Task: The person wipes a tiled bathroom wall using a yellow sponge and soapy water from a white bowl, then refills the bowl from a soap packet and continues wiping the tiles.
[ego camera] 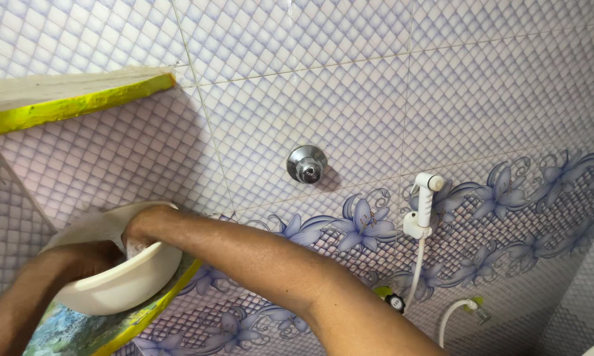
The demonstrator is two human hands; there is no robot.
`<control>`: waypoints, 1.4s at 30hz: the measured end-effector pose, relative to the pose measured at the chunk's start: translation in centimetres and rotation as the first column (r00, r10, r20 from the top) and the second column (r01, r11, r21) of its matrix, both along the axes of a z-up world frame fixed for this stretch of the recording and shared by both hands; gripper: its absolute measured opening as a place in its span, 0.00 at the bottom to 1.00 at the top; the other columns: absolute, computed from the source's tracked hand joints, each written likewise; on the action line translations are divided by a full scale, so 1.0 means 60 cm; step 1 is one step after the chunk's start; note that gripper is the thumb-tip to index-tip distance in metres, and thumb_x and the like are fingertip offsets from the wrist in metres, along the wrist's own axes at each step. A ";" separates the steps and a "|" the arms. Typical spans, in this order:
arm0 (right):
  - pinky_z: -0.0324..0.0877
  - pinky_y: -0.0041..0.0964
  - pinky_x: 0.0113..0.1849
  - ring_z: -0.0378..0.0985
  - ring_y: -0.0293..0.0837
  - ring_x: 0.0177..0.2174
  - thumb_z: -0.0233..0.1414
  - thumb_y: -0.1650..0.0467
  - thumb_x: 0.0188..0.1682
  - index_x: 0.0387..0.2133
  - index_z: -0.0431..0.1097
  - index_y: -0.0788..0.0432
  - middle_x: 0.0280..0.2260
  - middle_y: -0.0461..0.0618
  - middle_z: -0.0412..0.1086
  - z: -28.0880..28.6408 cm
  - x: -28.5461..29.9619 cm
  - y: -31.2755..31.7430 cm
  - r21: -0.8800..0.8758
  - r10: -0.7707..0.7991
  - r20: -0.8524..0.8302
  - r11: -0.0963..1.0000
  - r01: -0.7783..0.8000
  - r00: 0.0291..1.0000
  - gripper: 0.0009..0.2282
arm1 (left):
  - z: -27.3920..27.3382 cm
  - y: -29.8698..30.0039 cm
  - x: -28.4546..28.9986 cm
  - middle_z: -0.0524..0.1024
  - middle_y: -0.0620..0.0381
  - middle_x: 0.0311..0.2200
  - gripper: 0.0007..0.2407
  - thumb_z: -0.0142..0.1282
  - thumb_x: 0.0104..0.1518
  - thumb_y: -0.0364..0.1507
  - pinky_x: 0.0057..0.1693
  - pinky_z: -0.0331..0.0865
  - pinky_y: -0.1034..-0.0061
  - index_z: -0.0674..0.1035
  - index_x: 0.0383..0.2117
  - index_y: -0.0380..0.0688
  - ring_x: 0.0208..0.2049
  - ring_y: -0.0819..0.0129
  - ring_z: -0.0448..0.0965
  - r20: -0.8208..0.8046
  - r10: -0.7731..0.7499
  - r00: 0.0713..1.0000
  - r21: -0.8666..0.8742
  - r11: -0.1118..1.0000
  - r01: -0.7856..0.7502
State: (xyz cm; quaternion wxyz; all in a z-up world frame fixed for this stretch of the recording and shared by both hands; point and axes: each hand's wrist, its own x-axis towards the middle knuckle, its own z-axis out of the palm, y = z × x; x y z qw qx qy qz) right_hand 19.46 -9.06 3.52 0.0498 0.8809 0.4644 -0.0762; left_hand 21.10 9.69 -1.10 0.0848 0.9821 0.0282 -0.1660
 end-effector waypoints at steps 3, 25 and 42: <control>0.77 0.42 0.40 0.83 0.46 0.38 0.55 0.72 0.34 0.43 0.80 0.52 0.41 0.51 0.81 0.007 0.004 0.000 0.007 0.002 0.011 1.000 -0.002 1.000 0.19 | -0.017 0.006 0.010 0.77 0.50 0.56 0.28 0.72 0.42 0.32 0.67 0.62 0.59 0.80 0.55 0.50 0.60 0.56 0.72 -0.001 0.031 1.000 -0.038 0.999 -0.031; 0.76 0.43 0.39 0.82 0.48 0.38 0.56 0.73 0.33 0.44 0.79 0.52 0.40 0.51 0.80 -0.010 0.012 0.002 0.053 0.011 0.007 0.999 -0.011 1.000 0.21 | 0.000 -0.009 -0.014 0.85 0.48 0.47 0.24 0.73 0.37 0.31 0.60 0.76 0.63 0.85 0.46 0.45 0.51 0.55 0.83 -0.111 -0.071 0.991 -0.281 0.959 0.038; 0.75 0.43 0.39 0.82 0.49 0.37 0.57 0.74 0.32 0.46 0.78 0.52 0.39 0.52 0.80 -0.008 0.000 0.000 0.088 0.041 0.019 0.995 -0.042 0.999 0.23 | 0.029 -0.043 -0.050 0.83 0.49 0.51 0.28 0.72 0.41 0.26 0.60 0.75 0.69 0.81 0.55 0.41 0.53 0.62 0.85 -0.041 0.023 0.999 -0.170 0.985 -0.030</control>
